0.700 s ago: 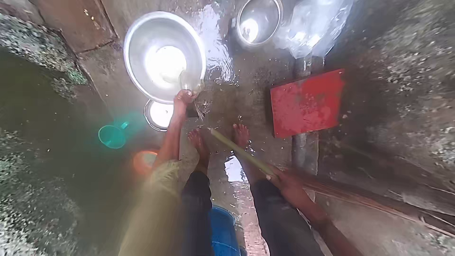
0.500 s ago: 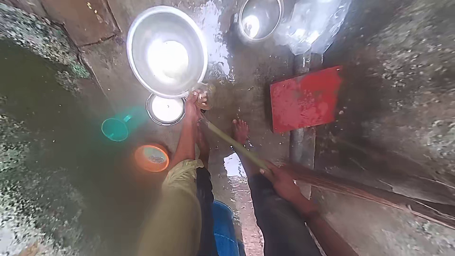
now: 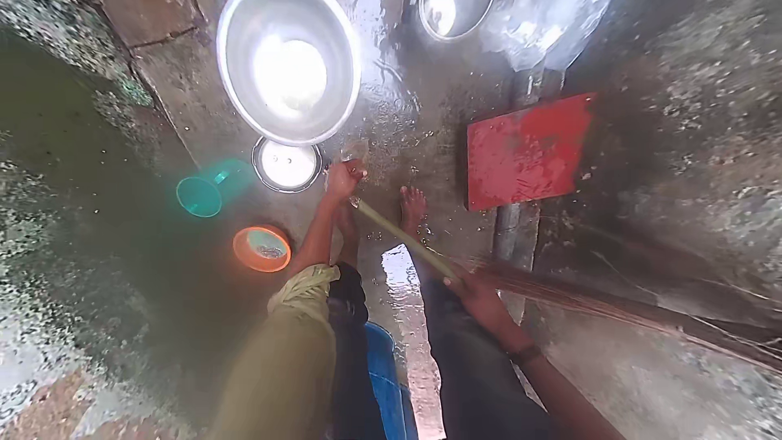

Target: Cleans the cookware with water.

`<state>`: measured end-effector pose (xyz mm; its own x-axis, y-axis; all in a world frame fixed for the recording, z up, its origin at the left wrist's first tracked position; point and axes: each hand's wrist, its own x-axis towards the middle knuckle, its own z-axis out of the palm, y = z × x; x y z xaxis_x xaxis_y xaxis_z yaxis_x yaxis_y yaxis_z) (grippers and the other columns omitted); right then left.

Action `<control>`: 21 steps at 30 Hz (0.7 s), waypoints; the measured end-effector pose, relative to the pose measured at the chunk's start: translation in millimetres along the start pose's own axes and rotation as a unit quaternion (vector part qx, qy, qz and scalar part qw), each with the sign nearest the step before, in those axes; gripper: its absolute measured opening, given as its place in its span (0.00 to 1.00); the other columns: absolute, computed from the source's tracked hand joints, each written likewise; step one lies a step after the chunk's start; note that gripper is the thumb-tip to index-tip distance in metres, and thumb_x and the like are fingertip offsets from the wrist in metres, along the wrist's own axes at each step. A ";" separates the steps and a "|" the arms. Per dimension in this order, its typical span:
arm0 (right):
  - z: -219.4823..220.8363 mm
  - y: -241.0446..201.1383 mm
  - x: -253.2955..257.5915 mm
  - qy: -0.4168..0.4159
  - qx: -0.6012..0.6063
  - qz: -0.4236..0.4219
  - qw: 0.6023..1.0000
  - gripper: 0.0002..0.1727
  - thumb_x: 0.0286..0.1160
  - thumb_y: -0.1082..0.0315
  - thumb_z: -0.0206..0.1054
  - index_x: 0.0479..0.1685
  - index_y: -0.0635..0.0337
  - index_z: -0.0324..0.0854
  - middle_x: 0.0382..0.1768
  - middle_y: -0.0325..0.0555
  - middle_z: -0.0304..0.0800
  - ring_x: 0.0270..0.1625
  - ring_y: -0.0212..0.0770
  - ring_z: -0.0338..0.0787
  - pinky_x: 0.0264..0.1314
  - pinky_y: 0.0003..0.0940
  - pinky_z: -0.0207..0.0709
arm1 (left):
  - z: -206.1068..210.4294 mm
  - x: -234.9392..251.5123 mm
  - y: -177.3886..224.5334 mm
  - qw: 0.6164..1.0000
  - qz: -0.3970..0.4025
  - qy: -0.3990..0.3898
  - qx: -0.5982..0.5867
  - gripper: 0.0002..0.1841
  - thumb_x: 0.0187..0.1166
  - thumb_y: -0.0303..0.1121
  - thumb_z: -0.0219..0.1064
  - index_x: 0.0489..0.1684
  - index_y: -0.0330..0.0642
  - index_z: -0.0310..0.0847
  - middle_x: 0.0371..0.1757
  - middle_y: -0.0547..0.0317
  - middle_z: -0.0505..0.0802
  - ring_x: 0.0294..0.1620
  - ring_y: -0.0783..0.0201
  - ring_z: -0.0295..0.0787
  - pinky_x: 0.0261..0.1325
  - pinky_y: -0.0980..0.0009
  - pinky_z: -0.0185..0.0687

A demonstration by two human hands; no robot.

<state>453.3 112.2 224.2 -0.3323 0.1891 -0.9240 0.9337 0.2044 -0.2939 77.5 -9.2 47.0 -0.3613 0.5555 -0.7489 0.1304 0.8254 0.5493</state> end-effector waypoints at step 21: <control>-11.3 10.8 -2.9 0.023 0.001 0.024 0.999 0.27 0.87 0.46 0.59 0.84 0.35 0.74 0.47 0.58 0.94 0.50 0.60 0.93 0.57 0.69 0.81 | 16.0 -12.0 5.0 0.990 0.041 -0.012 0.131 0.14 0.84 0.40 0.66 0.56 0.43 0.90 0.53 0.40 0.94 0.58 0.38 0.90 0.63 0.33 0.81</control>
<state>462.9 124.7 226.5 -0.2936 0.2432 -0.9245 0.9487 0.1928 -0.2506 97.2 -10.1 52.8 -0.3169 0.6220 -0.7160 0.3951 0.7729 0.4965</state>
